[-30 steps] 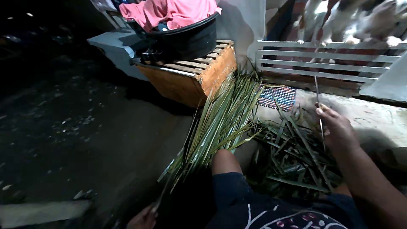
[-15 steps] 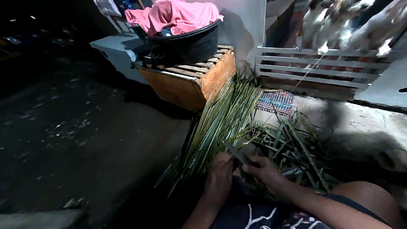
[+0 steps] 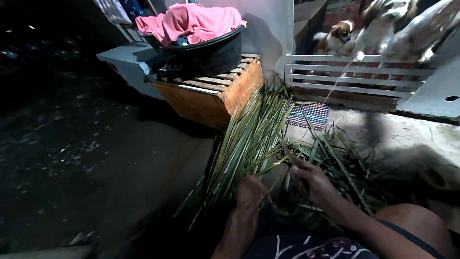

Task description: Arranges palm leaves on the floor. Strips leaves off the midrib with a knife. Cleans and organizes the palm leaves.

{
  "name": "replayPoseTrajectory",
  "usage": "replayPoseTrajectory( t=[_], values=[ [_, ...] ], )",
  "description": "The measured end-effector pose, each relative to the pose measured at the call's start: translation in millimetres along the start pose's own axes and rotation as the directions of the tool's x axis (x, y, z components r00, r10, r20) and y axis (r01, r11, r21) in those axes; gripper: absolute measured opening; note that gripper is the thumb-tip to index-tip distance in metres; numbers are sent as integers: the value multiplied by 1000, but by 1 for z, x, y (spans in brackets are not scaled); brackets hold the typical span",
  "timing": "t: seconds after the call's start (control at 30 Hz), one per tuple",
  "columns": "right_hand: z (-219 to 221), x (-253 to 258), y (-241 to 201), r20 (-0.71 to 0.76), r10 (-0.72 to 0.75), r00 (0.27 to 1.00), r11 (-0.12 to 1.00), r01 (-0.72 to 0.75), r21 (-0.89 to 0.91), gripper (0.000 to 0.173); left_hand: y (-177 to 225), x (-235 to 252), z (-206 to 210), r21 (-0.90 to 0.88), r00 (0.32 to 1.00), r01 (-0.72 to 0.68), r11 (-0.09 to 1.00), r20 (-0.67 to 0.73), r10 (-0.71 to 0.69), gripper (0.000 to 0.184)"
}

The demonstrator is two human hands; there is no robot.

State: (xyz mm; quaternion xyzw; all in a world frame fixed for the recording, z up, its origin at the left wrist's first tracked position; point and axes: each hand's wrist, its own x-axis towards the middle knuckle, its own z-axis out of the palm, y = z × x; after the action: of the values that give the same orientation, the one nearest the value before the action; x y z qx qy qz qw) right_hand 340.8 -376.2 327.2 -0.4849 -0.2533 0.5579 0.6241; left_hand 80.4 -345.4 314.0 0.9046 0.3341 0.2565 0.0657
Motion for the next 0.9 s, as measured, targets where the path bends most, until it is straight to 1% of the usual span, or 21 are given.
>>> replayPoseTrajectory(
  t=[0.07, 0.13, 0.2, 0.3, 0.37, 0.4, 0.5, 0.6, 0.73, 0.9],
  values=[
    [-7, 3, -6, -41, -19, 999, 1000, 19, 4, 52, -3, -8, -4, 10, 999, 39, 999, 32, -39, 29],
    [-8, 2, -8, -27, -26, 999, 999, 25, -21, 50, -5, -11, -5, -8, 997, 66, 998, 41, -65, 31],
    [-5, -3, -4, 71, -21, 997, 997, 26, -75, 49, -5, -9, -6, -55, 996, 75, 996, 45, -72, 31],
    [5, -19, 6, 232, 50, 971, 989, -17, -144, 52, 0, -2, -7, -152, 991, 115, 982, 81, -104, 29],
    [10, -24, 10, 286, 87, 954, 987, -43, -158, 57, 1, 3, -6, -202, 988, 139, 969, 94, -123, 28],
    [11, -24, 11, 289, 91, 953, 988, -51, -145, 57, 1, 5, -6, -226, 988, 143, 964, 98, -124, 28],
    [11, -24, 13, 236, 70, 969, 996, -57, -64, 52, 2, 6, -6, -304, 986, 151, 941, 110, -123, 28],
    [12, -22, 13, 175, 50, 983, 998, -42, -48, 51, 2, 4, -6, -316, 988, 144, 938, 105, -117, 28],
    [-2, -10, -1, 38, 2, 999, 1000, -2, -13, 49, -7, -13, -9, -243, 991, 102, 965, 109, -77, 28],
    [-7, -6, -1, -27, 13, 1000, 1000, -13, 26, 51, -16, -28, -15, -168, 992, 75, 983, 115, -56, 31]
  ],
)
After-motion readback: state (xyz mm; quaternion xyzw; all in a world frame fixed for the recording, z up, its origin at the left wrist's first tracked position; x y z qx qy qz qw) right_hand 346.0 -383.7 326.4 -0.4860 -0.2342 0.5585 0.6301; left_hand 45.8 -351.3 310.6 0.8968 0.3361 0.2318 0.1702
